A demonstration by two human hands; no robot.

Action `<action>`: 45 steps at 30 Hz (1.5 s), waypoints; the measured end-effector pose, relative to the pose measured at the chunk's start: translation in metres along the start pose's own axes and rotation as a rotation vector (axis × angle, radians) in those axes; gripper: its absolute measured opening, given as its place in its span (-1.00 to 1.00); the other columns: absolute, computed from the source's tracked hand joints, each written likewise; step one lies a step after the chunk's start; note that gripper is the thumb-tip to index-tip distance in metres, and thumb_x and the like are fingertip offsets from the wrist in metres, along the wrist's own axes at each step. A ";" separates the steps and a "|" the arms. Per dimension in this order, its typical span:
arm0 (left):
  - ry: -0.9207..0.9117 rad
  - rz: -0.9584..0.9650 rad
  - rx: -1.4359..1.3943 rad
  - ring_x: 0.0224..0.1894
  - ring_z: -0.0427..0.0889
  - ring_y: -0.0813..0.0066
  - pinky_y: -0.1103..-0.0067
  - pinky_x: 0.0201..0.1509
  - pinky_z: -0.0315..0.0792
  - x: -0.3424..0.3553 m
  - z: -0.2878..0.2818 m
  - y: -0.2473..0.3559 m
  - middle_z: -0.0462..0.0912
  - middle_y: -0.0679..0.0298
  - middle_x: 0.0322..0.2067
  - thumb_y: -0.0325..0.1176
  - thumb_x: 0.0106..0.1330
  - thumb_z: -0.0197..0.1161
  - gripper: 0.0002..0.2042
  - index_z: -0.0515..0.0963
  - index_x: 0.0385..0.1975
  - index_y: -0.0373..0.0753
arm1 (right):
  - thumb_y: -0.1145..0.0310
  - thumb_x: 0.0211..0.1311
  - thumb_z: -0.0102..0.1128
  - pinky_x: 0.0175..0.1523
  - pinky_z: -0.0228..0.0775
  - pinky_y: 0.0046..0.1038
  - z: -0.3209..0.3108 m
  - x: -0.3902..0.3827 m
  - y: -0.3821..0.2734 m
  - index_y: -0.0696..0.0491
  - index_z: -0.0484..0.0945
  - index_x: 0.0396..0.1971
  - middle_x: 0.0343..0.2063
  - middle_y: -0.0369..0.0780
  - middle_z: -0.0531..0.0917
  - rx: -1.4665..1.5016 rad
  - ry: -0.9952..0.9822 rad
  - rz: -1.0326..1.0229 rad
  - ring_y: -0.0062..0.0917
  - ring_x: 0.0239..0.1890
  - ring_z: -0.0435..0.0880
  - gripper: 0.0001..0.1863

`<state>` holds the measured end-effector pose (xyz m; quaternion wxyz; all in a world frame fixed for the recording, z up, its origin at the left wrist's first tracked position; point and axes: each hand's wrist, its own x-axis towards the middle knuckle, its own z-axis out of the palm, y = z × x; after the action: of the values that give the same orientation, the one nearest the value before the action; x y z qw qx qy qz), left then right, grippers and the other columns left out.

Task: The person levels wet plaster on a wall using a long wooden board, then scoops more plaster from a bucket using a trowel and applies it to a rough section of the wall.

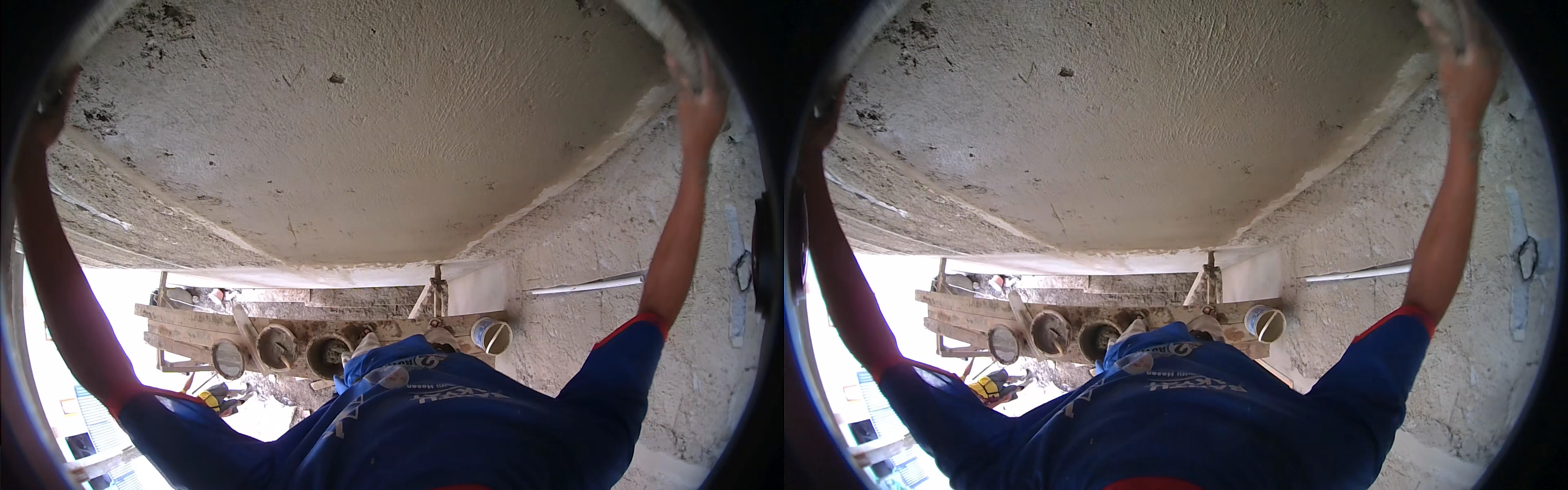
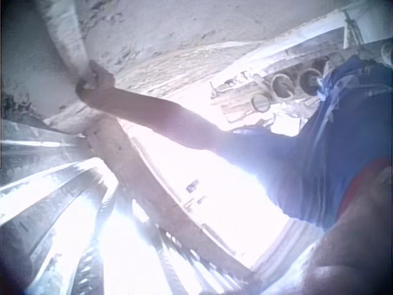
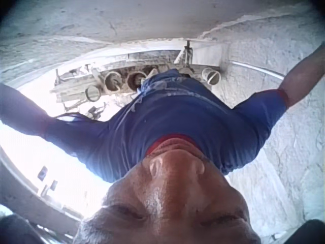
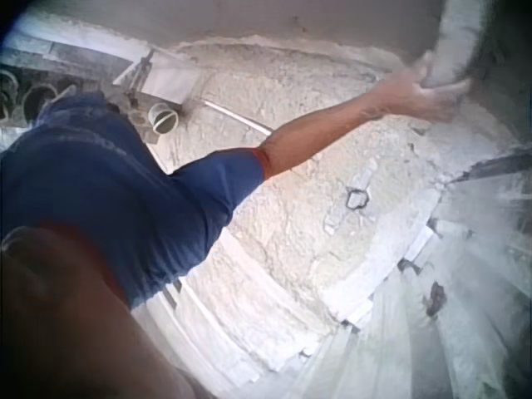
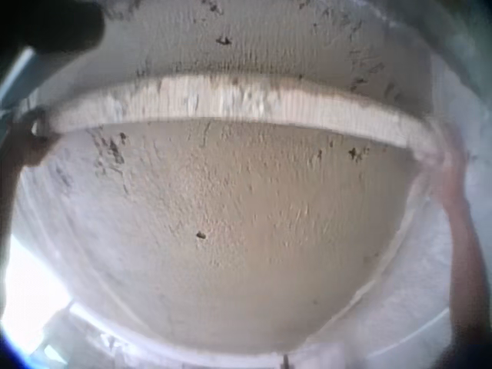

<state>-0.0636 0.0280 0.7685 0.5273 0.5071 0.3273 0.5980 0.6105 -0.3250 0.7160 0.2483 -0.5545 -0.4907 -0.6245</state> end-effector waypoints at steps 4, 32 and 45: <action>0.047 -0.008 0.145 0.01 0.54 0.24 0.27 0.07 0.54 -0.025 -0.050 -0.098 0.51 0.09 -0.04 -0.20 0.34 0.05 -0.61 0.36 0.11 -0.23 | 0.16 0.19 0.17 0.35 -0.03 -0.01 0.017 -0.134 -0.056 -0.22 0.36 0.22 0.17 -0.27 0.46 0.156 -0.118 0.007 -0.33 0.28 0.30 -0.45; 0.170 -0.328 -0.078 0.00 0.48 0.18 0.29 -0.17 0.52 -0.181 -0.129 -0.526 0.46 0.09 -0.01 0.00 0.34 0.01 -0.56 0.36 0.04 -0.21 | 0.37 0.29 -0.06 -0.04 0.42 -0.27 0.014 -0.441 -0.307 -0.02 -0.03 0.41 0.13 -0.11 0.43 0.829 0.402 2.281 -0.25 0.01 0.51 -0.31; 0.169 -0.369 -0.245 0.00 0.49 0.18 0.26 -0.14 0.47 -0.190 -0.141 -0.553 0.45 0.11 0.04 0.02 0.27 0.11 -0.52 0.37 0.05 -0.17 | 0.19 0.17 0.27 0.03 0.38 0.08 0.013 -0.434 -0.298 0.00 0.08 0.31 0.11 -0.14 0.36 1.032 0.180 2.093 -0.24 0.13 0.40 -0.23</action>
<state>-0.0461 -0.0072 0.1679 0.6559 0.3190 0.3826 0.5671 0.4753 -0.2975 0.2081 0.8710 -0.4753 0.0293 0.1210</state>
